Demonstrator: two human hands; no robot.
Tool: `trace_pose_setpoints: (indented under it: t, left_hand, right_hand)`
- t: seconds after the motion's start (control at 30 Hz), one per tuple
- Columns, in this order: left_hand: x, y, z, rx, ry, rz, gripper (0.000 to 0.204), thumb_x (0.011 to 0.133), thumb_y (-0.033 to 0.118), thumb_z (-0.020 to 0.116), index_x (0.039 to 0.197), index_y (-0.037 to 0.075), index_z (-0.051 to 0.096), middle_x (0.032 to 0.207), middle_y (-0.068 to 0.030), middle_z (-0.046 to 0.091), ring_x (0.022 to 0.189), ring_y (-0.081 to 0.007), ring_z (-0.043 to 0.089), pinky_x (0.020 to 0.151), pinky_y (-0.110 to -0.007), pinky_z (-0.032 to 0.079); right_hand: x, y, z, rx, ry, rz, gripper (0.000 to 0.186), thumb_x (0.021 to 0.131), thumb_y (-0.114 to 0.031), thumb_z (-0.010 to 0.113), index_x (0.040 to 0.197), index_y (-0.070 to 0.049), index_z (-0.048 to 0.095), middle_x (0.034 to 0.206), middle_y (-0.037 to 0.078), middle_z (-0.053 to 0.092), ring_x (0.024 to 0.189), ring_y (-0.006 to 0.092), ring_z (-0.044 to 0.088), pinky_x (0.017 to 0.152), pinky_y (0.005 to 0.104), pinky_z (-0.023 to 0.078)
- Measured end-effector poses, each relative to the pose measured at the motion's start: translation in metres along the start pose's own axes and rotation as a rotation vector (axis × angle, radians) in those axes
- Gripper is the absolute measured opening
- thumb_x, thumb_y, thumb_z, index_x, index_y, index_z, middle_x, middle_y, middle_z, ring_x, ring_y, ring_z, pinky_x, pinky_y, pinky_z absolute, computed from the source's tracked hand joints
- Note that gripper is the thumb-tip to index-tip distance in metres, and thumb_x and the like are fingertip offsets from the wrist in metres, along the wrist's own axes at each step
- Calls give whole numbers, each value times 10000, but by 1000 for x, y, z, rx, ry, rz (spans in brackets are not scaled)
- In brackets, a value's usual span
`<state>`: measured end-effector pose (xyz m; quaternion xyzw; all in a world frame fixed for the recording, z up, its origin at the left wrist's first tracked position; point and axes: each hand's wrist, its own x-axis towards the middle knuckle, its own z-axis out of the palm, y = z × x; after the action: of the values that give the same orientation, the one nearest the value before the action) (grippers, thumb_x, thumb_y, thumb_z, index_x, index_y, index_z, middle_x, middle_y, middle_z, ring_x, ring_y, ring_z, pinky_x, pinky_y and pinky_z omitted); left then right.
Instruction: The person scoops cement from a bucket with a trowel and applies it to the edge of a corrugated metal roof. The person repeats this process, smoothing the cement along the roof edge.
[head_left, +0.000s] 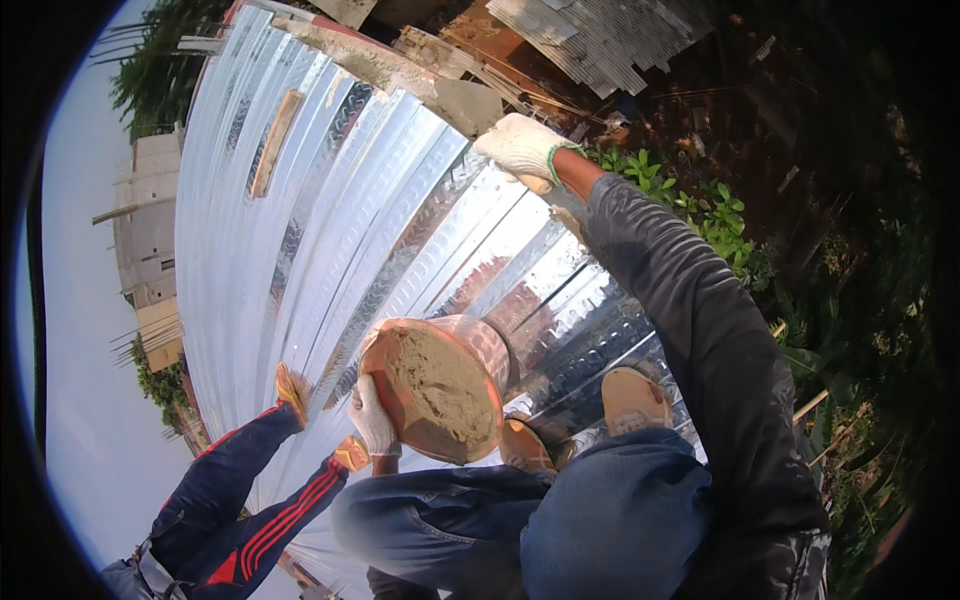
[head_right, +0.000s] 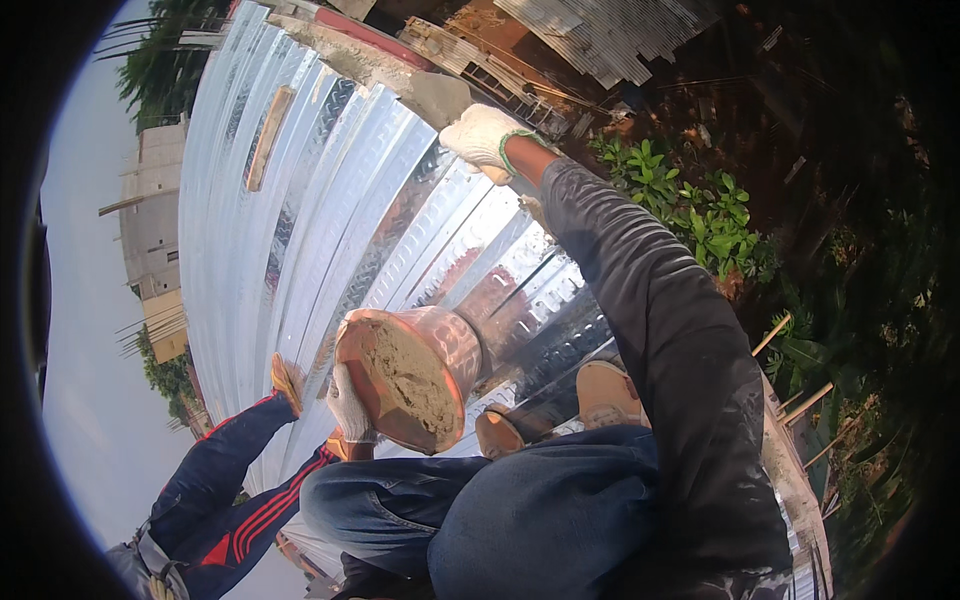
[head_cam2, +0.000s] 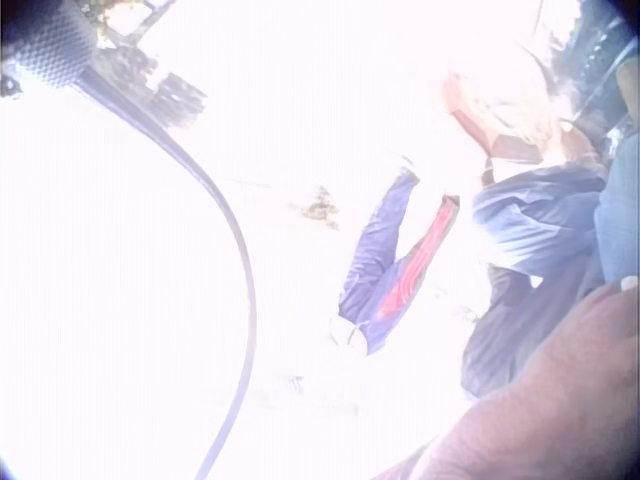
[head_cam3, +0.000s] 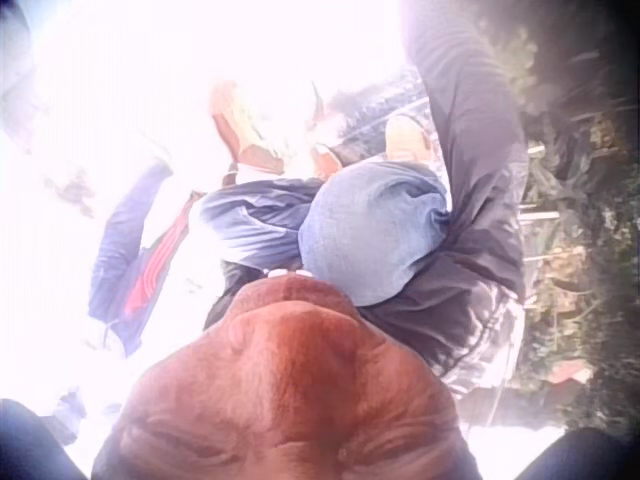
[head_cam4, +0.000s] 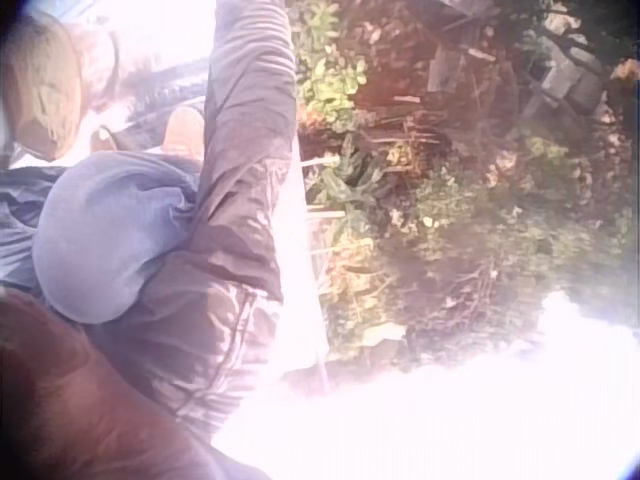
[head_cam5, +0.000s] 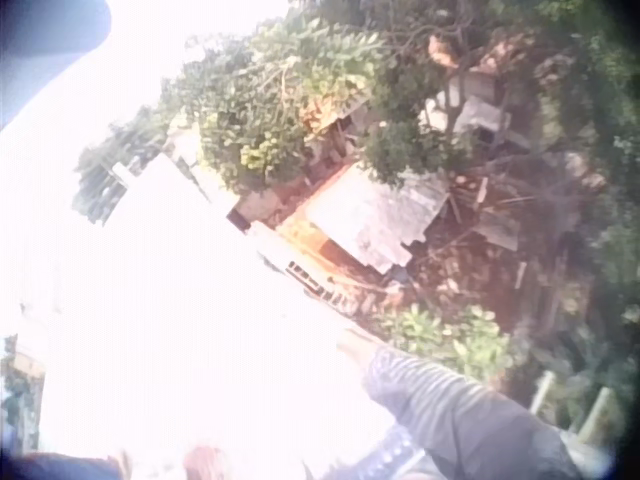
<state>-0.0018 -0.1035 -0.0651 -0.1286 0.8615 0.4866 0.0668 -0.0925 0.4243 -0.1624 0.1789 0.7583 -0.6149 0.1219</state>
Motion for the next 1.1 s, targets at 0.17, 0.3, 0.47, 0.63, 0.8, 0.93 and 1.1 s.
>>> trace_pose_setpoints:
  t: [0.17,0.3,0.47,0.63,0.8,0.93,1.1]
  left_hand:
    - [-3,11,-9,26,24,6,550,1067,527,608,1191,-2,690,1081,-43,700,945,-168,630,837,-357,526]
    - [0,6,6,6,-29,-18,689,1033,643,573,1274,2,653,1145,-74,702,988,-217,653,876,-404,540]
    - [75,-33,-59,-21,-34,-93,873,991,787,529,1378,8,607,1225,-112,703,1043,-277,681,925,-462,558]
    - [225,-6,-227,18,-135,-364,1064,948,931,486,1481,13,562,1305,-151,704,1097,-338,709,974,-520,576]
    - [219,-49,-193,-29,-288,-389,1047,948,927,490,1486,33,576,1326,-157,710,1155,-340,712,1036,-541,577]
    - [227,-32,-193,-29,-262,-470,1036,950,923,491,1485,39,581,1325,-150,714,1168,-321,716,1052,-542,578]
    - [235,-27,-207,-83,-429,-494,1070,955,903,520,1591,44,474,1482,-153,619,1300,-312,643,1144,-501,511]
  right_hand:
    - [8,-22,62,-520,263,-227,303,939,-248,636,1058,-31,810,1080,266,789,1020,451,772,890,537,606]
    - [-9,3,77,-584,435,-339,259,963,-218,635,1096,-44,774,1076,247,773,954,405,777,825,524,608]
    - [-60,-3,92,-620,461,-284,230,942,-201,656,1072,-23,722,924,207,774,847,367,788,748,498,616]
    - [-87,9,63,-400,448,-329,272,949,-216,653,1104,6,676,881,231,763,807,399,778,725,513,617]
    - [-31,26,43,-498,549,-323,247,946,-209,645,1048,-7,744,905,247,778,870,426,785,766,515,621]
    - [6,-4,49,-558,426,-232,247,931,-216,663,1053,-36,780,944,227,787,882,416,787,783,522,612]
    - [-19,11,97,-594,676,-468,294,957,-203,635,1161,2,691,840,192,748,724,396,750,672,500,590]
